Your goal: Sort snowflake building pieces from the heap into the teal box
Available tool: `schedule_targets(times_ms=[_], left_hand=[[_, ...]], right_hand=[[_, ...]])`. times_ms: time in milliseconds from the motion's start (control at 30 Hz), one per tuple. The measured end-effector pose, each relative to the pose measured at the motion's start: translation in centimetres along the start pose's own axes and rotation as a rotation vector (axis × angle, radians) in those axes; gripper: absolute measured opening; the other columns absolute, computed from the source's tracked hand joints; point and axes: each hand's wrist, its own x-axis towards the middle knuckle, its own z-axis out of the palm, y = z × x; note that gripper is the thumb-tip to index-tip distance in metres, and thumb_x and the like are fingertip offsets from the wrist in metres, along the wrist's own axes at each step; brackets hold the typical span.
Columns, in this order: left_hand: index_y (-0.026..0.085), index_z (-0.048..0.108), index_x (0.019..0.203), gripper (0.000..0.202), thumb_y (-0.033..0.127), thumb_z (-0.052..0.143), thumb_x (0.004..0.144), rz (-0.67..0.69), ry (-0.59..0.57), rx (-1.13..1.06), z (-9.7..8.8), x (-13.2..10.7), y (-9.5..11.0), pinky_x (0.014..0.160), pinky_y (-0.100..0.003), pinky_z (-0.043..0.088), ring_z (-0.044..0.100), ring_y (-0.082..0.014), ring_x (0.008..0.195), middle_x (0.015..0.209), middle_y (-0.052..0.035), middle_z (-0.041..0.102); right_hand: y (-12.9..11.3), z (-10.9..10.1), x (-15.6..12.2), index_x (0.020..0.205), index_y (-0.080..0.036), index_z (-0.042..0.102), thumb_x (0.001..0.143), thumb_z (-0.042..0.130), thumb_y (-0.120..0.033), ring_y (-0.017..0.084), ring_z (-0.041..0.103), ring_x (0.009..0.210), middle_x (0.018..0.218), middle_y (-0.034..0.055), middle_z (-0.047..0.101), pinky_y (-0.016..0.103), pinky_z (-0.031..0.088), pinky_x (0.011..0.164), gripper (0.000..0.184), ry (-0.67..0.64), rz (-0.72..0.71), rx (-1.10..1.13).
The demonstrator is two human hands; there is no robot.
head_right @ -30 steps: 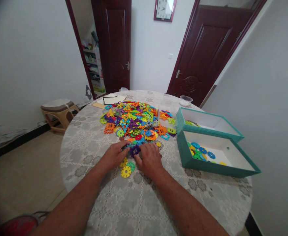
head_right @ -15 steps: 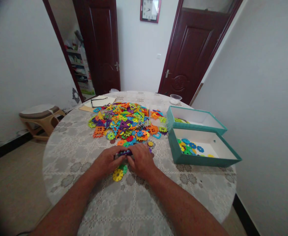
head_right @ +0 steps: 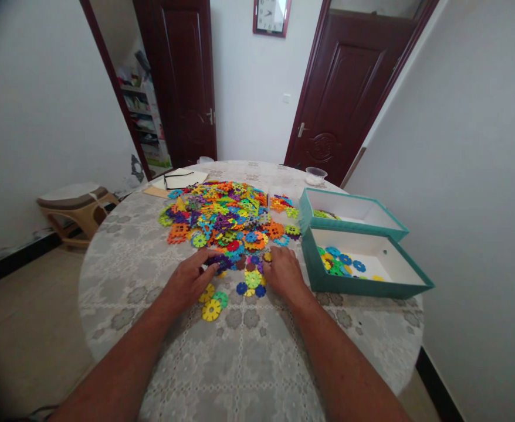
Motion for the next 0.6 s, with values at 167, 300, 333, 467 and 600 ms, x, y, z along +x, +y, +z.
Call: schedule_targets(times_ms=[167, 300, 333, 467, 600], left_hand=[[0.023, 0.069, 0.12, 0.026, 0.023, 0.056, 0.097, 0.032, 0.004, 0.012, 0.0, 0.0, -0.1, 0.103, -0.039, 0.052, 0.067, -0.024, 0.112, 0.117, -0.0082, 0.073], [0.022, 0.068, 0.12, 0.025, 0.023, 0.055, 0.098, 0.045, 0.0, 0.014, 0.0, 0.0, -0.1, 0.104, -0.039, 0.052, 0.067, -0.0239, 0.113, 0.118, -0.0085, 0.073], [0.022, 0.068, 0.12, 0.025, 0.022, 0.055, 0.098, 0.047, 0.002, 0.014, 0.1, 0.0, -0.1, 0.104, -0.039, 0.052, 0.067, -0.0239, 0.113, 0.118, -0.0087, 0.072], [0.022, 0.068, 0.119, 0.024, 0.022, 0.056, 0.098, 0.062, 0.019, 0.003, 0.0, 0.0, 0.0, 0.102, -0.04, 0.052, 0.067, -0.0239, 0.112, 0.117, -0.0081, 0.073], [0.022, 0.069, 0.118, 0.023, 0.02, 0.058, 0.097, 0.094, 0.052, -0.015, 0.0, 0.1, 0.0, 0.1, -0.039, 0.054, 0.068, -0.0231, 0.11, 0.114, -0.007, 0.073]], right_hand=[[-0.1, 0.1, 0.1, 0.137, -0.02, 0.062, 0.082, 0.069, -0.019, 0.027, 0.062, 0.111, 0.118, 0.011, 0.059, 0.038, 0.051, 0.101, 0.055, 0.003, 0.01, 0.139], [-0.3, 0.1, 0.0, 0.14, -0.021, 0.058, 0.084, 0.063, -0.015, 0.025, 0.06, 0.117, 0.126, 0.011, 0.059, 0.039, 0.049, 0.105, 0.057, -0.033, -0.109, 0.211], [-0.5, 0.1, 0.0, 0.143, -0.021, 0.056, 0.085, 0.062, -0.014, 0.026, 0.059, 0.12, 0.129, 0.012, 0.059, 0.04, 0.049, 0.107, 0.058, -0.046, -0.149, 0.219], [-1.5, -0.5, 0.0, 0.149, -0.021, 0.049, 0.089, 0.055, -0.009, 0.027, 0.058, 0.122, 0.13, 0.0133, 0.062, 0.044, 0.049, 0.107, 0.061, -0.05, -0.283, 0.237], [-2.4, -1.5, 0.2, 0.148, -0.022, 0.05, 0.094, 0.05, -0.007, 0.027, 0.059, 0.119, 0.126, 0.0135, 0.063, 0.044, 0.051, 0.106, 0.057, -0.05, -0.374, 0.229]])
